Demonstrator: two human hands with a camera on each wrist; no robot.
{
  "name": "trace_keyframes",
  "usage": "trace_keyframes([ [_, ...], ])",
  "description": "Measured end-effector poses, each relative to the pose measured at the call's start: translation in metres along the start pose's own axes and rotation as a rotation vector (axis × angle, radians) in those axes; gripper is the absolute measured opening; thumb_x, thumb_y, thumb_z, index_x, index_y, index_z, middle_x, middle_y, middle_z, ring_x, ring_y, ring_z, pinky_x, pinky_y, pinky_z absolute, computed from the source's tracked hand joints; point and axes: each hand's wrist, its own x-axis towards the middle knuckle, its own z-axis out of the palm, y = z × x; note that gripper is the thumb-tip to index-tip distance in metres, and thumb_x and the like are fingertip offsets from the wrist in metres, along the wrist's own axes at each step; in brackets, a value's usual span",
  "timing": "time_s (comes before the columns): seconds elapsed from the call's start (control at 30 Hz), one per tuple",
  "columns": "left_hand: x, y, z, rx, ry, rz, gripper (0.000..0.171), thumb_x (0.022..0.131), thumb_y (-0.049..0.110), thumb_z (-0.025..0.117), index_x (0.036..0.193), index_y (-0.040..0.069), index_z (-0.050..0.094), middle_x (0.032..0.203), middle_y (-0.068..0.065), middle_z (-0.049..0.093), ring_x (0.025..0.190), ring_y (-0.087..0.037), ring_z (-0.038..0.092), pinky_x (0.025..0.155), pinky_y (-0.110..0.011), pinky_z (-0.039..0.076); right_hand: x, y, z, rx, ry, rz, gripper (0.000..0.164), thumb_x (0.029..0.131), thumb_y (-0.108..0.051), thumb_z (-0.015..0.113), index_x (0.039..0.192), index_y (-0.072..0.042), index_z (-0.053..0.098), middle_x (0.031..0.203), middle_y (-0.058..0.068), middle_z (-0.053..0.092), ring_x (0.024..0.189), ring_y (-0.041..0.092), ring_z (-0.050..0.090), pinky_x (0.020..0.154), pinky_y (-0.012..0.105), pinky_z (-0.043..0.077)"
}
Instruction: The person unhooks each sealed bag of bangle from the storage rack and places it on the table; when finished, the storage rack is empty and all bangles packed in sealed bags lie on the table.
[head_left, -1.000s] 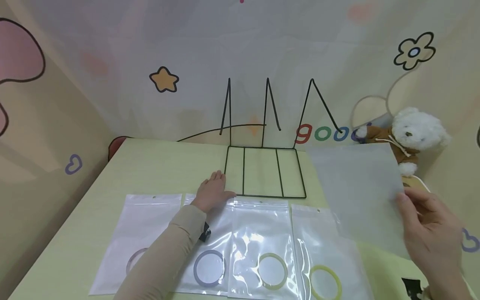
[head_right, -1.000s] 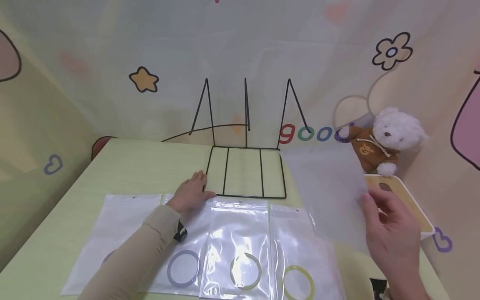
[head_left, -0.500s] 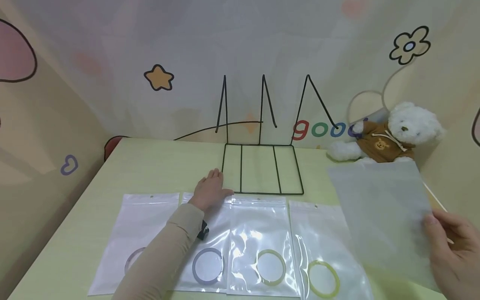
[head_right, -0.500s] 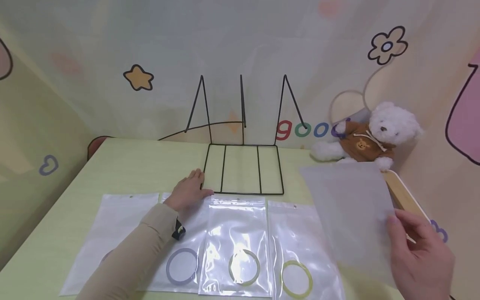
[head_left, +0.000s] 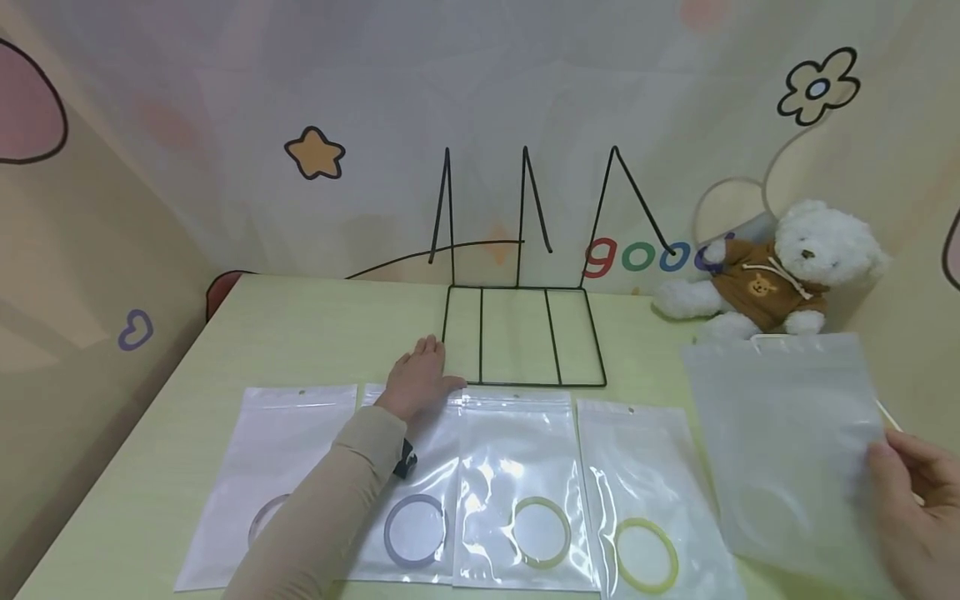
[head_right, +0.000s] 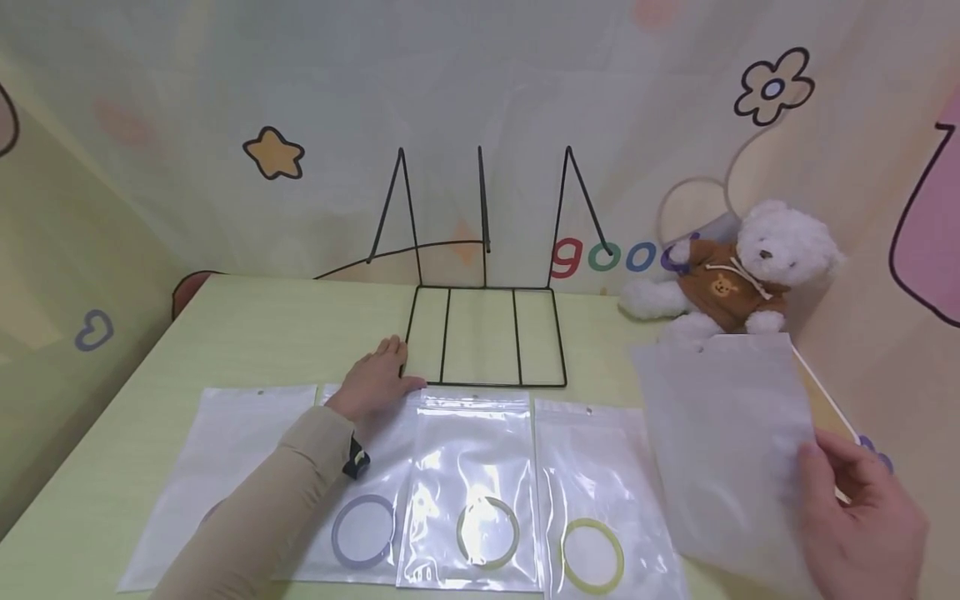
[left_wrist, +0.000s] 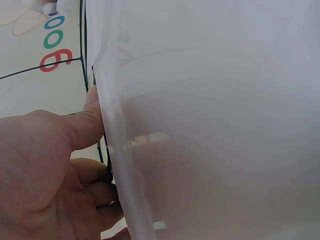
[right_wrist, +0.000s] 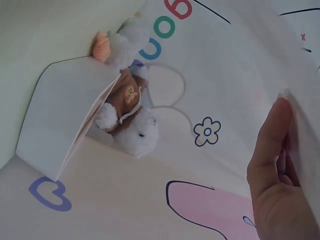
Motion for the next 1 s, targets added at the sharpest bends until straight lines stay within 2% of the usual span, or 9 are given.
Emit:
trace_keyframes([
  [0.17,0.0,0.0,0.001,0.0,0.005,-0.003,0.085,0.096,0.05,0.054,0.151,-0.004,0.02,0.159,-0.021,0.01,0.147,-0.033,0.007,0.118,-0.049,0.012,0.011,0.015,-0.006,-0.025,0.03,0.058,0.025,0.098,-0.017,0.054,0.101,-0.039,0.065,0.076,-0.034,0.049,0.063,-0.016,0.044,0.055,0.0,0.034],
  [0.23,-0.001,0.001,0.001,-0.001,0.003,-0.003,0.085,0.096,0.05,0.054,0.151,-0.004,0.02,0.159,-0.021,0.009,0.147,-0.033,0.007,0.118,-0.049,0.012,0.016,0.021,-0.007,-0.126,0.045,0.107,0.021,0.1,-0.022,0.05,0.111,-0.032,0.066,0.082,-0.031,0.048,0.065,-0.016,0.041,0.056,-0.001,0.032],
  [0.33,-0.002,0.002,0.001,0.0,0.001,-0.001,0.085,0.096,0.049,0.054,0.151,-0.005,0.02,0.159,-0.022,0.01,0.147,-0.033,0.007,0.118,-0.049,0.012,0.022,0.031,-0.01,-0.285,0.044,0.166,0.022,0.102,-0.032,0.045,0.117,-0.035,0.061,0.088,-0.031,0.042,0.067,-0.016,0.036,0.058,-0.001,0.03],
  [0.4,-0.002,0.002,0.002,0.002,0.0,0.0,0.085,0.096,0.049,0.054,0.151,-0.006,0.02,0.159,-0.022,0.01,0.147,-0.034,0.008,0.118,-0.049,0.012,0.025,0.039,-0.014,-0.203,0.027,0.168,0.02,0.101,-0.026,0.048,0.105,-0.04,0.062,0.084,-0.032,0.045,0.065,-0.015,0.038,0.055,0.001,0.031],
  [0.57,-0.002,0.003,0.004,0.007,-0.002,0.0,0.085,0.096,0.05,0.054,0.151,-0.005,0.02,0.159,-0.022,0.01,0.147,-0.034,0.008,0.118,-0.049,0.013,0.029,0.06,-0.019,0.014,-0.037,0.126,0.044,0.097,-0.007,0.052,0.079,-0.047,0.054,0.065,-0.034,0.046,0.058,-0.013,0.041,0.048,0.005,0.031],
  [0.73,-0.001,0.003,0.006,0.018,0.001,0.008,0.085,0.096,0.051,0.053,0.151,-0.005,0.021,0.159,-0.022,0.011,0.147,-0.034,0.008,0.118,-0.049,0.014,0.036,0.076,-0.024,-0.191,-0.13,0.115,0.036,0.098,-0.011,0.05,0.084,-0.044,0.049,0.065,-0.035,0.039,0.061,-0.012,0.037,0.053,0.009,0.031],
  [0.87,-0.002,0.005,0.006,0.007,0.001,0.009,0.085,0.096,0.05,0.054,0.151,-0.006,0.021,0.159,-0.022,0.011,0.147,-0.034,0.008,0.117,-0.05,0.014,0.041,0.085,-0.028,-0.281,-0.217,0.099,0.016,0.098,-0.014,0.05,0.094,-0.026,0.06,0.066,-0.029,0.039,0.062,-0.008,0.037,0.054,0.013,0.032],
  [0.93,-0.002,0.006,0.007,0.01,-0.001,0.011,0.084,0.096,0.05,0.054,0.151,-0.006,0.021,0.159,-0.022,0.012,0.147,-0.034,0.009,0.117,-0.05,0.014,0.041,0.092,-0.031,-0.289,-0.246,0.042,0.013,0.097,-0.013,0.05,0.095,-0.021,0.06,0.065,-0.027,0.04,0.059,-0.006,0.038,0.051,0.015,0.033],
  [1.0,-0.002,0.006,0.007,0.012,-0.002,0.014,0.084,0.096,0.05,0.054,0.151,-0.006,0.021,0.159,-0.022,0.012,0.147,-0.034,0.009,0.117,-0.05,0.014,0.04,0.099,-0.033,-0.279,-0.268,-0.012,0.022,0.096,-0.012,0.051,0.092,-0.033,0.058,0.063,-0.026,0.041,0.055,-0.004,0.039,0.048,0.016,0.035],
])
